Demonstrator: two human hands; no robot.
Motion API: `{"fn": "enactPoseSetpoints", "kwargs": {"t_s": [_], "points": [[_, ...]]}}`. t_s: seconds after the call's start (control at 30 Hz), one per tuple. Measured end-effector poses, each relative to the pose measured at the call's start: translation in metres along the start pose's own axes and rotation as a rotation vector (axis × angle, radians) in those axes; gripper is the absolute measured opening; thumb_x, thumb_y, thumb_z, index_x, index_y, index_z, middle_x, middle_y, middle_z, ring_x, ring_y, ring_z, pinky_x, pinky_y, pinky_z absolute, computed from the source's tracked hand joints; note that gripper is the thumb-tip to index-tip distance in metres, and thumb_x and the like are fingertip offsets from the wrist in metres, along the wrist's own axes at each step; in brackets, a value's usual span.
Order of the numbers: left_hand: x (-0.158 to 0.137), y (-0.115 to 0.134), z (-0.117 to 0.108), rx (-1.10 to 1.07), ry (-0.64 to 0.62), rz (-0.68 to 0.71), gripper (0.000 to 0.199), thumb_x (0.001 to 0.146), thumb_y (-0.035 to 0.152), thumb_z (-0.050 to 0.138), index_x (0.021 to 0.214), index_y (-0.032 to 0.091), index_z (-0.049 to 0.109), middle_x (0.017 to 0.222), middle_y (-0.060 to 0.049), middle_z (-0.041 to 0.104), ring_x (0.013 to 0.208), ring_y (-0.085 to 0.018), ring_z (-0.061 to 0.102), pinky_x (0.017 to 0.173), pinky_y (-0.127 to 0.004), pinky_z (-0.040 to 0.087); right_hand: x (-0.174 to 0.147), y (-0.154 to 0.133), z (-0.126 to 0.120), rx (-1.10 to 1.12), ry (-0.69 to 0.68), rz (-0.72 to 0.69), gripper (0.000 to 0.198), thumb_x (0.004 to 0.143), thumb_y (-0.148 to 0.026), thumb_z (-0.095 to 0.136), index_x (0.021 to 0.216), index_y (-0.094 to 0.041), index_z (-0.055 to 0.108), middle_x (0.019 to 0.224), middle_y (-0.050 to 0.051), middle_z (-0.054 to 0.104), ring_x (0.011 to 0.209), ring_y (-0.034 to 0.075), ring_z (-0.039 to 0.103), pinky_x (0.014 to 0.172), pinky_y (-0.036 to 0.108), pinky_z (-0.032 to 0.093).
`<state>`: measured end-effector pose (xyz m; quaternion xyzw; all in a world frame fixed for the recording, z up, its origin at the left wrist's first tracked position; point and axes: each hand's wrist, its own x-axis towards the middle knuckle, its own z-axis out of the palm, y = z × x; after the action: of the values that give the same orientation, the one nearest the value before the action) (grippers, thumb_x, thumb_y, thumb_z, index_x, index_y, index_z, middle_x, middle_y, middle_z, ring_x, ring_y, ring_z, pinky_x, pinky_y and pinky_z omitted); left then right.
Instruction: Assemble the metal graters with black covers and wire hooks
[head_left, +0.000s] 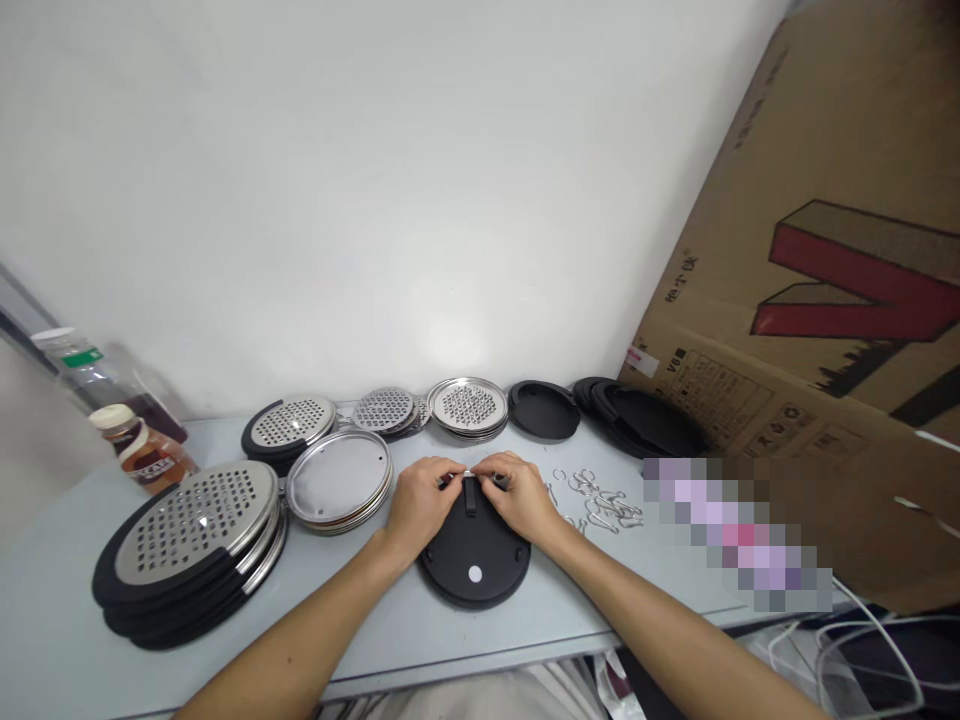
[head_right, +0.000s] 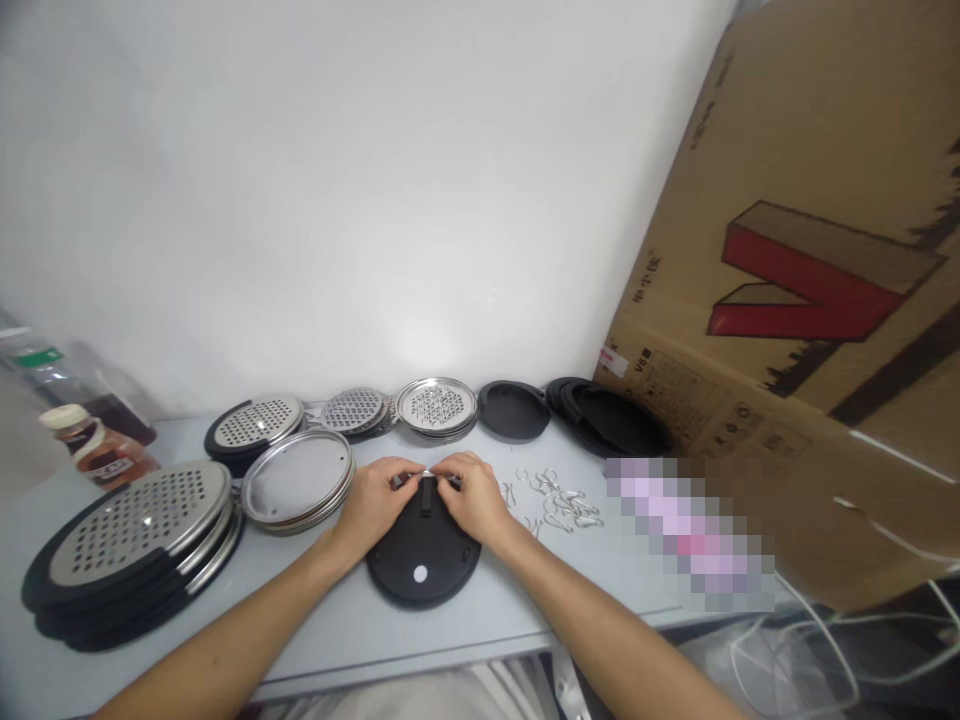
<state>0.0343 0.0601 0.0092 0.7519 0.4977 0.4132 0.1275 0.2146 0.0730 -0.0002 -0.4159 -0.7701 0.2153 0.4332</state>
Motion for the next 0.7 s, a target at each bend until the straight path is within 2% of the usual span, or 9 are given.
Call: {"fn": "enactPoseSetpoints", "kwargs": {"t_s": [0.37, 0.7], "points": [[-0.0015, -0.0008, -0.0007, 0.032, -0.02, 0.026, 0.019, 0.083, 0.011, 0.062, 0.091, 0.023, 0.075, 0.089, -0.003, 0.076, 0.083, -0.02, 0.069, 0.077, -0.032, 0.052, -0.0004, 0.0006, 0.0025, -0.026, -0.046, -0.038, 0.037, 0.078, -0.001, 0.054, 0.096, -0.025, 0.076, 0.089, 0.005, 0.071, 0.09, 0.021, 0.061, 0.085, 0.037, 0.048], [-0.0037, -0.0001, -0.0062, 0.063, -0.035, 0.063, 0.02, 0.084, 0.009, 0.062, 0.093, 0.021, 0.075, 0.091, -0.005, 0.076, 0.084, -0.021, 0.069, 0.081, -0.035, 0.052, 0.0004, -0.0018, 0.0034, -0.036, -0.035, -0.036, 0.037, 0.076, 0.001, 0.055, 0.094, -0.024, 0.077, 0.089, 0.005, 0.071, 0.09, 0.021, 0.06, 0.085, 0.037, 0.048]]}}
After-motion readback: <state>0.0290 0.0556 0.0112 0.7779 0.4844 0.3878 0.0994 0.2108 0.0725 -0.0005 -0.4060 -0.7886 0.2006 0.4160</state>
